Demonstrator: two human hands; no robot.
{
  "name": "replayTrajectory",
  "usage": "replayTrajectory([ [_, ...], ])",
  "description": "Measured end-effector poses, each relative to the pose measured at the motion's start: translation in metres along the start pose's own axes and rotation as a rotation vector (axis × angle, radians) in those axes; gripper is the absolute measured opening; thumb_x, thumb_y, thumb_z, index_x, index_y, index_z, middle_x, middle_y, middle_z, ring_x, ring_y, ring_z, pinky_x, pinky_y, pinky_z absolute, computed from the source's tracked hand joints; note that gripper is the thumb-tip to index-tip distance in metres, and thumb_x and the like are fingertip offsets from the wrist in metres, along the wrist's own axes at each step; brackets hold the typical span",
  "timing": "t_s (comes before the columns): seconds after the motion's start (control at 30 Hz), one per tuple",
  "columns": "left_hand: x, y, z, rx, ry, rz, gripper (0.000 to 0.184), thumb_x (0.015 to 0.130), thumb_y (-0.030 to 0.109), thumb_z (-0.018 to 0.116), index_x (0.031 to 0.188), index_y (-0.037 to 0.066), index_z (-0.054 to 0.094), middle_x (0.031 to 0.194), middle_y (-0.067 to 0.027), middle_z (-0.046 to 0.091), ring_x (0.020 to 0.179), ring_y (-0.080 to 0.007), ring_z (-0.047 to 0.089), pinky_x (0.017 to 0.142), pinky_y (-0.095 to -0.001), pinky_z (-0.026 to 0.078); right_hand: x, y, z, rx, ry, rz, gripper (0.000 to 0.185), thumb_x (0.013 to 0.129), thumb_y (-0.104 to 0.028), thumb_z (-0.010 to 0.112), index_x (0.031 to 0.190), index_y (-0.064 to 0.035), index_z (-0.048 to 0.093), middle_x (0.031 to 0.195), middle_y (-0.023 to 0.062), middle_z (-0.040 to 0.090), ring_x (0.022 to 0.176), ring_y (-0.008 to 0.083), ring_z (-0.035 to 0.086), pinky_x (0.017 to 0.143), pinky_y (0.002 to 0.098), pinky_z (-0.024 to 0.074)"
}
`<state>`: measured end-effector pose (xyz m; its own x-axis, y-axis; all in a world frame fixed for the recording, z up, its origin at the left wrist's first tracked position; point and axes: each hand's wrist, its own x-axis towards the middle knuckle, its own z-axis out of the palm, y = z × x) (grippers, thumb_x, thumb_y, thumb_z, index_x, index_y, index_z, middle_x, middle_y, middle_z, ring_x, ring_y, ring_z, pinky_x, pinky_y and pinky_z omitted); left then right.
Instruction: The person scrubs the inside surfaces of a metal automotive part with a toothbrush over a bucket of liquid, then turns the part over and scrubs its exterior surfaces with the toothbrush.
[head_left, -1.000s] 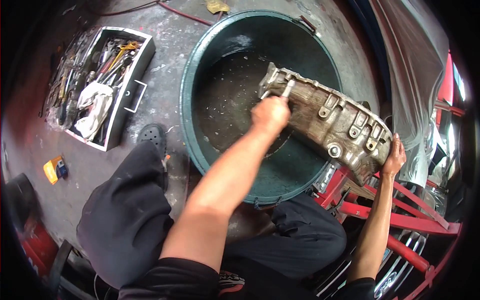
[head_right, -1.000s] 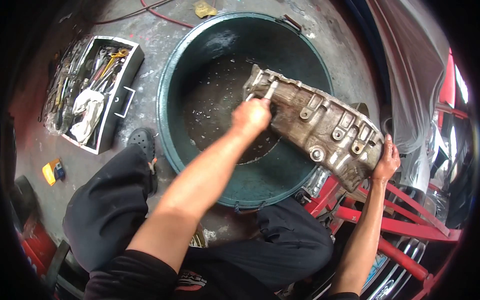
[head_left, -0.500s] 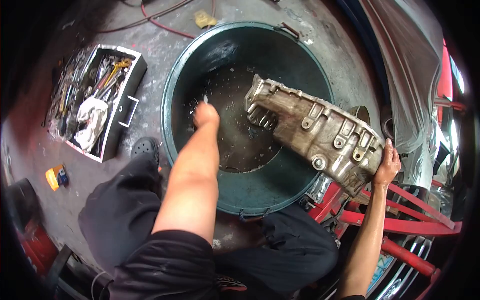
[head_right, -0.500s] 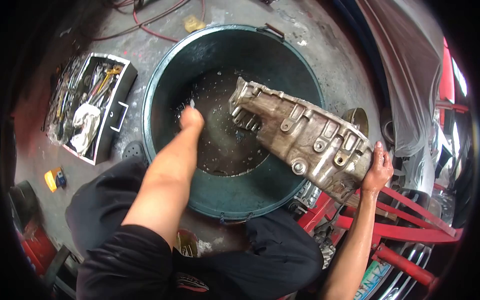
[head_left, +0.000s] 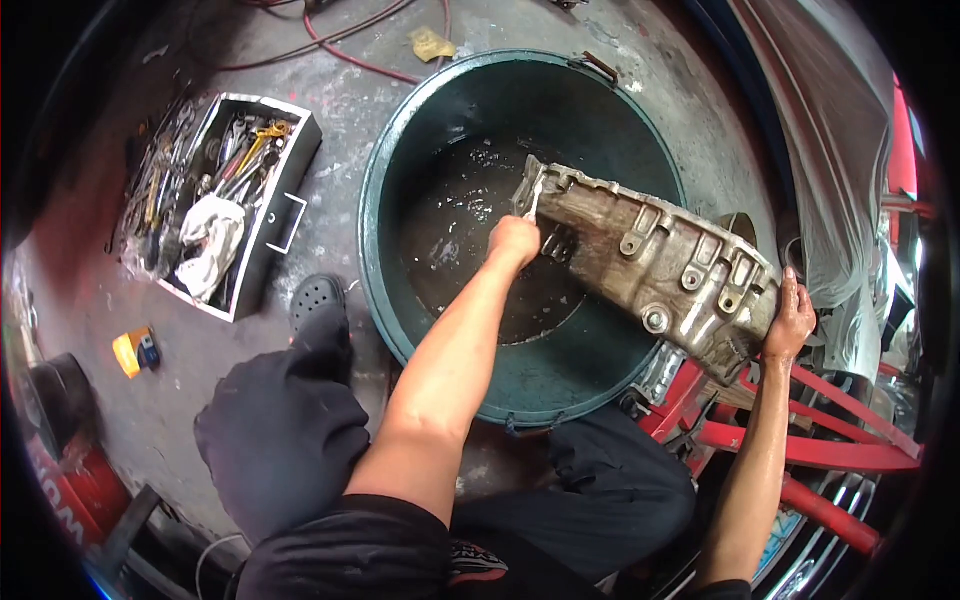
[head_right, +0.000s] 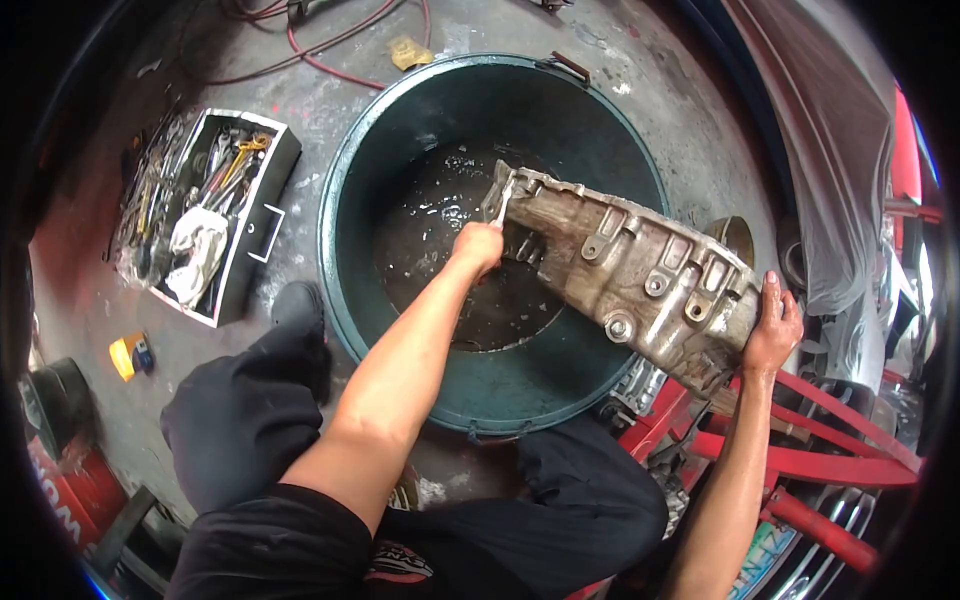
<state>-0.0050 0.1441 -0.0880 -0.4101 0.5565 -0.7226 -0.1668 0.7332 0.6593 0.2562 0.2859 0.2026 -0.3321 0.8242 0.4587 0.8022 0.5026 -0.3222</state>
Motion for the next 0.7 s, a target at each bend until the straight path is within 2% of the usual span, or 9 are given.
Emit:
replayTrajectory([
  [0.13, 0.050, -0.012, 0.017, -0.228, -0.065, 0.023, 0.045, 0.096, 0.041, 0.048, 0.109, 0.002, 0.067, 0.119, -0.0236, 0.062, 0.115, -0.0382, 0.058, 0.097, -0.0444, 0.046, 0.002, -0.001, -0.001, -0.013, -0.020, -0.081, 0.043, 0.093, -0.035, 0.064, 0.077, 0.0048, 0.060, 0.067, 0.0015, 0.049, 0.068, 0.0100, 0.040, 0.066, 0.0250, 0.0375],
  [0.27, -0.016, 0.014, -0.030, 0.227, 0.135, 0.015, 0.040, 0.095, 0.039, 0.049, 0.108, 0.007, 0.070, 0.110, -0.0182, 0.069, 0.107, -0.0340, 0.064, 0.091, -0.0444, 0.051, 0.010, -0.016, -0.001, 0.011, -0.097, 0.051, 0.042, 0.092, -0.035, 0.064, 0.078, 0.0044, 0.060, 0.068, 0.0007, 0.048, 0.069, 0.0095, 0.039, 0.065, 0.0250, 0.0369],
  [0.3, -0.011, 0.007, -0.039, 0.378, 0.114, 0.081, 0.038, 0.097, 0.036, 0.047, 0.112, 0.008, 0.069, 0.107, -0.0158, 0.070, 0.105, -0.0319, 0.066, 0.089, -0.0412, 0.052, 0.019, -0.003, -0.002, -0.135, -0.159, 0.066, 0.022, 0.093, -0.021, 0.059, 0.103, -0.0008, 0.060, 0.079, 0.0068, 0.056, 0.073, 0.0193, 0.050, 0.070, 0.0299, 0.0430],
  [0.33, -0.009, 0.006, -0.043, 0.451, 0.189, 0.145, 0.037, 0.098, 0.034, 0.045, 0.109, 0.008, 0.070, 0.104, -0.0154, 0.071, 0.101, -0.0319, 0.068, 0.086, -0.0426, 0.053, 0.028, 0.011, -0.004, -0.281, -0.224, 0.072, 0.034, 0.094, -0.006, 0.054, 0.127, -0.0061, 0.060, 0.091, 0.0128, 0.064, 0.078, 0.0291, 0.061, 0.075, 0.0348, 0.0491],
  [0.4, -0.007, 0.007, -0.043, 0.393, 0.399, 0.210, 0.038, 0.098, 0.033, 0.044, 0.101, 0.007, 0.072, 0.099, -0.0170, 0.071, 0.096, -0.0333, 0.069, 0.083, -0.0447, 0.053, 0.033, 0.017, 0.003, -0.436, -0.152, -0.653, 0.037, 0.093, -0.004, 0.055, 0.128, -0.0136, 0.062, 0.091, 0.0119, 0.064, 0.079, 0.0264, 0.062, 0.074, 0.0345, 0.0500],
  [0.43, -0.003, 0.011, -0.045, 0.396, 0.384, 0.278, 0.038, 0.097, 0.033, 0.044, 0.098, 0.007, 0.072, 0.097, -0.0178, 0.071, 0.094, -0.0343, 0.069, 0.083, -0.0453, 0.053, 0.039, 0.010, 0.010, -0.443, -0.135, -0.669, 0.040, 0.092, -0.002, 0.056, 0.128, -0.0192, 0.062, 0.092, 0.0124, 0.064, 0.079, 0.0256, 0.062, 0.074, 0.0347, 0.0501],
  [0.57, 0.016, 0.000, -0.040, 0.426, 0.262, 0.244, 0.035, 0.097, 0.030, 0.044, 0.101, 0.006, 0.069, 0.100, -0.0180, 0.070, 0.097, -0.0364, 0.067, 0.084, -0.0453, 0.053, 0.042, -0.030, 0.022, -0.282, -0.226, -0.460, 0.024, 0.095, -0.020, 0.059, 0.115, -0.0117, 0.069, 0.087, 0.0121, 0.064, 0.076, 0.0203, 0.059, 0.077, 0.0284, 0.0468],
  [0.63, 0.004, -0.030, -0.024, 0.420, 0.284, 0.161, 0.036, 0.098, 0.031, 0.042, 0.102, 0.007, 0.069, 0.106, -0.0193, 0.068, 0.099, -0.0373, 0.066, 0.086, -0.0455, 0.052, 0.047, -0.050, 0.031, -0.142, -0.208, 0.057, 0.024, 0.094, -0.028, 0.061, 0.106, -0.0104, 0.071, 0.082, 0.0109, 0.062, 0.073, 0.0193, 0.056, 0.074, 0.0274, 0.0453],
  [0.7, -0.004, -0.040, -0.018, 0.437, 0.248, 0.137, 0.038, 0.099, 0.032, 0.041, 0.104, 0.006, 0.068, 0.103, -0.0209, 0.069, 0.099, -0.0378, 0.066, 0.086, -0.0470, 0.052, 0.042, -0.071, 0.031, -0.115, -0.200, -0.004, 0.028, 0.092, -0.031, 0.063, 0.102, -0.0069, 0.071, 0.079, 0.0114, 0.061, 0.071, 0.0179, 0.055, 0.073, 0.0271, 0.0449],
])
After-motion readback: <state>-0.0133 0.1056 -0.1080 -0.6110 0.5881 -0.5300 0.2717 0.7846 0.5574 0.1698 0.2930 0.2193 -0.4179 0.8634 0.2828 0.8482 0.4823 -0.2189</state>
